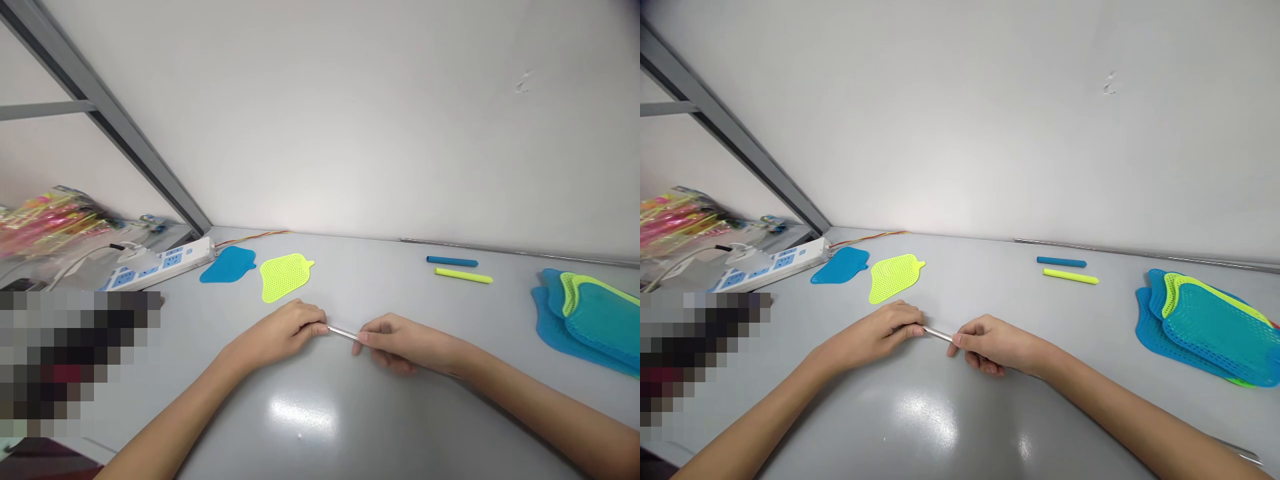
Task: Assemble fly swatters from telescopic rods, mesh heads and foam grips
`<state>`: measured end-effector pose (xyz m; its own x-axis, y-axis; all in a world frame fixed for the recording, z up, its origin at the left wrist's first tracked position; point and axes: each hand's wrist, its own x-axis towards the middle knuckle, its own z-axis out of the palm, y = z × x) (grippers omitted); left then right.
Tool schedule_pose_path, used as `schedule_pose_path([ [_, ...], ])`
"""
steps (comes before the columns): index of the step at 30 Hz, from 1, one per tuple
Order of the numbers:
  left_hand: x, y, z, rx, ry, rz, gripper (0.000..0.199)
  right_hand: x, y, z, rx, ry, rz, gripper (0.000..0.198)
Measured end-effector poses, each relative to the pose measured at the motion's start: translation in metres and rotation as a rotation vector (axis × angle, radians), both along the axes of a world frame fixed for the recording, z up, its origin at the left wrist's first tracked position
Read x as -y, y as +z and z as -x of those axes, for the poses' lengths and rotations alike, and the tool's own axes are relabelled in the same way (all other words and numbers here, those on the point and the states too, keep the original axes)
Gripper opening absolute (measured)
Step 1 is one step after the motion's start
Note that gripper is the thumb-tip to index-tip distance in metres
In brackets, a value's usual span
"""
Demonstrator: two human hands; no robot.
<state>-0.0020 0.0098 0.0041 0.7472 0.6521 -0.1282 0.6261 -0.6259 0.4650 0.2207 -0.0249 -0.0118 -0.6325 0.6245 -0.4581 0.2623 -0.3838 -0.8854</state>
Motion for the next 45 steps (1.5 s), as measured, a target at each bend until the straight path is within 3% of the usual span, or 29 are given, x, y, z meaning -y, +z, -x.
schedule_pose_path([
  [45,0.0017,0.0030,-0.0013,-0.015,0.053,0.004,0.038,0.0008,-0.0004,-0.0003,-0.009,-0.013,0.010,0.032],
])
